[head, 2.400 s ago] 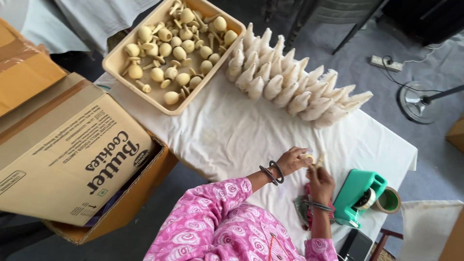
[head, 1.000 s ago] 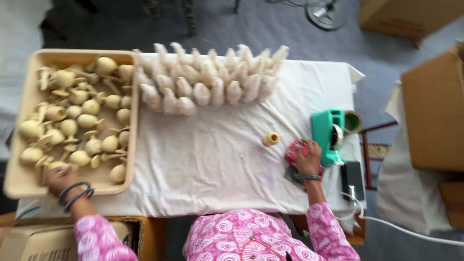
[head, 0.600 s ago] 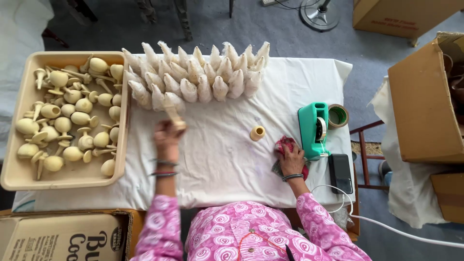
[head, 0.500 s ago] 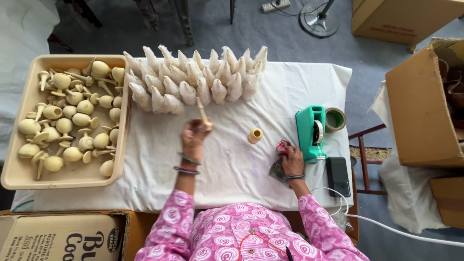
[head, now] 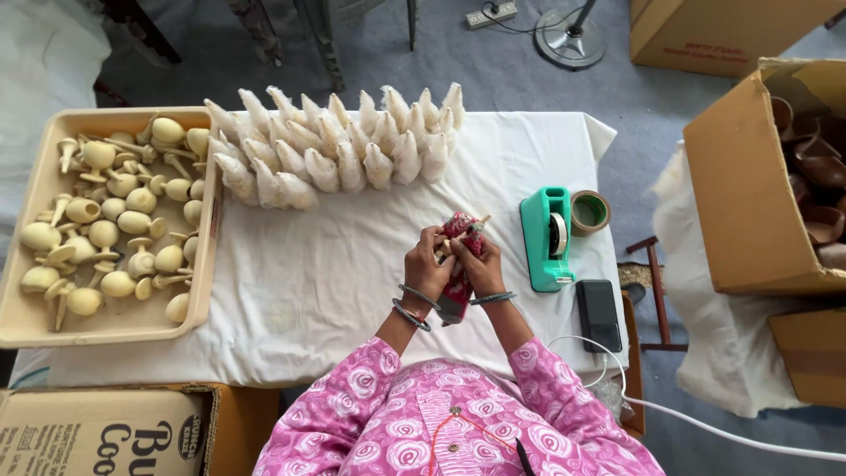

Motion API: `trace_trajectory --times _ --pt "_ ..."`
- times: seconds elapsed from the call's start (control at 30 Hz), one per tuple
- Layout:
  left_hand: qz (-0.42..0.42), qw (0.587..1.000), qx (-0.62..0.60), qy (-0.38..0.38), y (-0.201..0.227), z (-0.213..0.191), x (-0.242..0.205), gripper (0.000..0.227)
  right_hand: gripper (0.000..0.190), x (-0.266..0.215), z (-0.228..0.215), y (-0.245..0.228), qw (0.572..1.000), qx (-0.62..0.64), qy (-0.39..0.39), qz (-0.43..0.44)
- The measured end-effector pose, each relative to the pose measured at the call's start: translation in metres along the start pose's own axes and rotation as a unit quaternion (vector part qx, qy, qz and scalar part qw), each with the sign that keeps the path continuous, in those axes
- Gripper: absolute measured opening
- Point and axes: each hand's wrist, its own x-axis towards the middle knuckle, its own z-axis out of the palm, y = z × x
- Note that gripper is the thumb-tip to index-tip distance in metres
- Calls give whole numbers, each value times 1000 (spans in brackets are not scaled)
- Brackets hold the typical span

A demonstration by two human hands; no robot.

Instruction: The person picks up small, light-colored wooden objects from a tray and wipes them with a patterned cloth. They handle the objects one at a time, turning them over to clean different sides before placing them back into the tray.

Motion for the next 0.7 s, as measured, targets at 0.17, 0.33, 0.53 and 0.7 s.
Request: trace_trajectory --times 0.17,0.33,0.53,0.7 --pt "-146 956 -234 -101 -44 3 -10 57 17 -5 -20 -8 998 8 -62 16" --pt "-341 746 -535 -204 -20 -33 4 57 19 -3 -21 -20 977 110 -160 89" --pt "-371 680 -585 -238 -33 -19 1 55 19 -20 -10 3 977 98 -157 105" --pt "-343 838 -380 -188 -37 19 -16 50 22 -18 3 9 1000 -12 -15 16"
